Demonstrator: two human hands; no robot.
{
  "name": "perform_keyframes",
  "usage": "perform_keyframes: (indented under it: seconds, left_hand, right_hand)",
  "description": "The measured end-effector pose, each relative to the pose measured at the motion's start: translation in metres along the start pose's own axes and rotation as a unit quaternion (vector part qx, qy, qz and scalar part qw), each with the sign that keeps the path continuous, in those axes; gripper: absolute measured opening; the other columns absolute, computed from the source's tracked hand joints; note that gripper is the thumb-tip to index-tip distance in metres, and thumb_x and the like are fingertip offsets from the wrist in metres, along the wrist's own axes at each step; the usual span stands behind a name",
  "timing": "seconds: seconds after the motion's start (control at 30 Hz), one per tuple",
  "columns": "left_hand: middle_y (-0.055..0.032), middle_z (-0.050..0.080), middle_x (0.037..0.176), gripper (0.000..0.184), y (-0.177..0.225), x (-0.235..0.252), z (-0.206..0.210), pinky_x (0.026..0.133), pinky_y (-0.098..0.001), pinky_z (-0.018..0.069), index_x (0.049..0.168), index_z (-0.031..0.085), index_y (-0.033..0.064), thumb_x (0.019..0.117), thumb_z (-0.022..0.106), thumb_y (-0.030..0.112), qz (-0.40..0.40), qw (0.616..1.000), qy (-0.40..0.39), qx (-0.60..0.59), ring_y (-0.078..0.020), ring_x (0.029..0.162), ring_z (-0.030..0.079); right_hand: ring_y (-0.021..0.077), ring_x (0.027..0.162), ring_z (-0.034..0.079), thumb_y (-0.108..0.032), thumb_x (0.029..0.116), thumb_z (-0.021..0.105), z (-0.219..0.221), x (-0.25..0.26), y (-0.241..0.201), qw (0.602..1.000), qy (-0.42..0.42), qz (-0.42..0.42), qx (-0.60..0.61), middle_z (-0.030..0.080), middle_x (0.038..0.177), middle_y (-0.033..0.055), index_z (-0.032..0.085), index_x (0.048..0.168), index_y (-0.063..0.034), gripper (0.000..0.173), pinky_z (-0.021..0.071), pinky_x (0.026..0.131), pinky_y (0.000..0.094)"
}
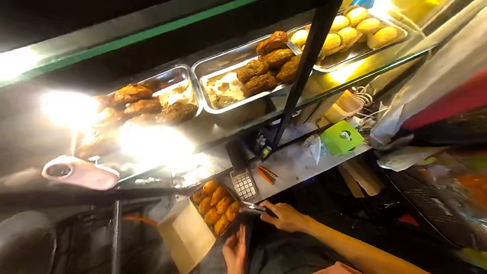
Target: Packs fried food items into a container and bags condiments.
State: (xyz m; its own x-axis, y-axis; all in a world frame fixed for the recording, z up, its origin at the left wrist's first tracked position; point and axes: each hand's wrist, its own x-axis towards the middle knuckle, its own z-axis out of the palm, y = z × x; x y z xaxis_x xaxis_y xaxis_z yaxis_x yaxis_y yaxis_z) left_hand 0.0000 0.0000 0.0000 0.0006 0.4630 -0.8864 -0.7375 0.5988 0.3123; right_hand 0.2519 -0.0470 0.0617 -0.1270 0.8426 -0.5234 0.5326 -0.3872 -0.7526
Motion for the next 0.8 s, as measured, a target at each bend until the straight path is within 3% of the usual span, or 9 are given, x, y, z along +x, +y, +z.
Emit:
perform_keyframes:
  seconds: [0.07, 0.13, 0.23, 0.3, 0.4, 0.53, 0.63, 0.8]
  left_hand:
    - [-0.021, 0.063, 0.108, 0.023, 0.006, -0.003, 0.005, 0.084, -0.0534, 0.0584, 0.114, 0.045, 0.0009, 0.0974, 0.039, 0.015, 0.037, 0.999, -0.001, 0.007, -0.0365, 0.098, 0.068]
    - [-0.0195, 0.06, 0.114, 0.031, 0.013, -0.003, 0.008, 0.086, -0.0594, 0.0546, 0.12, 0.045, 0.0024, 0.0979, 0.038, 0.023, 0.061, 0.998, -0.018, 0.002, -0.0369, 0.101, 0.064]
    - [-0.0217, 0.052, 0.139, 0.054, 0.017, -0.005, 0.006, 0.091, -0.0664, 0.0486, 0.141, 0.039, 0.0057, 0.1017, 0.037, 0.042, 0.063, 0.998, -0.02, -0.022, -0.0426, 0.122, 0.056]
    - [-0.0214, 0.043, 0.152, 0.063, 0.016, -0.005, 0.008, 0.096, -0.0679, 0.0456, 0.152, 0.033, 0.0096, 0.1034, 0.036, 0.049, 0.064, 0.997, -0.013, -0.029, -0.0442, 0.132, 0.05]
    - [-0.0228, 0.04, 0.153, 0.061, 0.017, -0.004, 0.016, 0.099, -0.0602, 0.0471, 0.154, 0.03, 0.008, 0.1073, 0.035, 0.046, 0.079, 0.997, 0.016, -0.002, -0.0412, 0.131, 0.05]
    - [-0.0228, 0.048, 0.138, 0.046, 0.021, -0.004, 0.019, 0.093, -0.0454, 0.0532, 0.148, 0.034, 0.0011, 0.1108, 0.035, 0.029, 0.102, 0.994, 0.026, 0.026, -0.0318, 0.114, 0.059]
    - [-0.0162, 0.058, 0.113, 0.033, 0.026, -0.01, 0.017, 0.082, -0.0369, 0.0575, 0.134, 0.042, -0.0002, 0.1104, 0.034, 0.021, 0.094, 0.996, 0.005, -0.003, -0.0231, 0.094, 0.065]
    - [-0.019, 0.065, 0.123, 0.035, 0.025, -0.003, -0.009, 0.088, -0.0369, 0.06, 0.138, 0.045, -0.0042, 0.1109, 0.037, 0.017, 0.087, 0.994, -0.069, -0.022, -0.0256, 0.104, 0.07]
  right_hand:
    - [0.0385, 0.105, 0.07, -0.059, 0.1074, 0.036, -0.022, 0.003, -0.016, 0.999, 0.0, -0.034, -0.04, 0.072, 0.111, 0.0188, 0.048, 0.152, -0.0238, 0.058, 0.0519, 0.094, 0.0623]
    - [0.0372, 0.107, 0.069, -0.049, 0.1071, 0.047, -0.042, 0.017, -0.041, 0.991, -0.011, -0.088, -0.104, 0.071, 0.119, 0.0183, 0.05, 0.152, -0.0241, 0.052, 0.0516, 0.094, 0.0598]
    - [0.0425, 0.097, 0.067, -0.03, 0.1022, 0.061, -0.048, 0.051, -0.09, 0.954, -0.048, -0.155, -0.252, 0.067, 0.115, 0.0244, 0.056, 0.147, -0.0226, 0.046, 0.0526, 0.082, 0.0604]
    - [0.0468, 0.1, 0.065, -0.011, 0.0977, 0.063, -0.041, 0.074, -0.125, 0.915, -0.099, -0.157, -0.357, 0.063, 0.121, 0.0283, 0.058, 0.142, -0.0134, 0.045, 0.0522, 0.083, 0.0627]
    - [0.0488, 0.103, 0.065, 0.01, 0.092, 0.058, -0.027, 0.086, -0.171, 0.86, -0.145, -0.174, -0.457, 0.063, 0.117, 0.0315, 0.065, 0.121, 0.0068, 0.03, 0.0532, 0.085, 0.0616]
    - [0.0466, 0.102, 0.066, 0.012, 0.0931, 0.054, 0.002, 0.083, -0.195, 0.804, -0.168, -0.223, -0.525, 0.066, 0.108, 0.0297, 0.067, 0.103, 0.0128, 0.017, 0.0549, 0.081, 0.0581]
    - [0.047, 0.102, 0.065, 0.013, 0.0948, 0.05, 0.017, 0.08, -0.201, 0.786, -0.175, -0.226, -0.548, 0.064, 0.108, 0.031, 0.065, 0.106, 0.0147, 0.019, 0.0546, 0.08, 0.0569]
    - [0.0458, 0.101, 0.066, 0.01, 0.097, 0.048, 0.016, 0.086, -0.201, 0.794, -0.175, -0.187, -0.552, 0.064, 0.112, 0.0299, 0.063, 0.115, 0.0122, 0.024, 0.0555, 0.079, 0.0558]
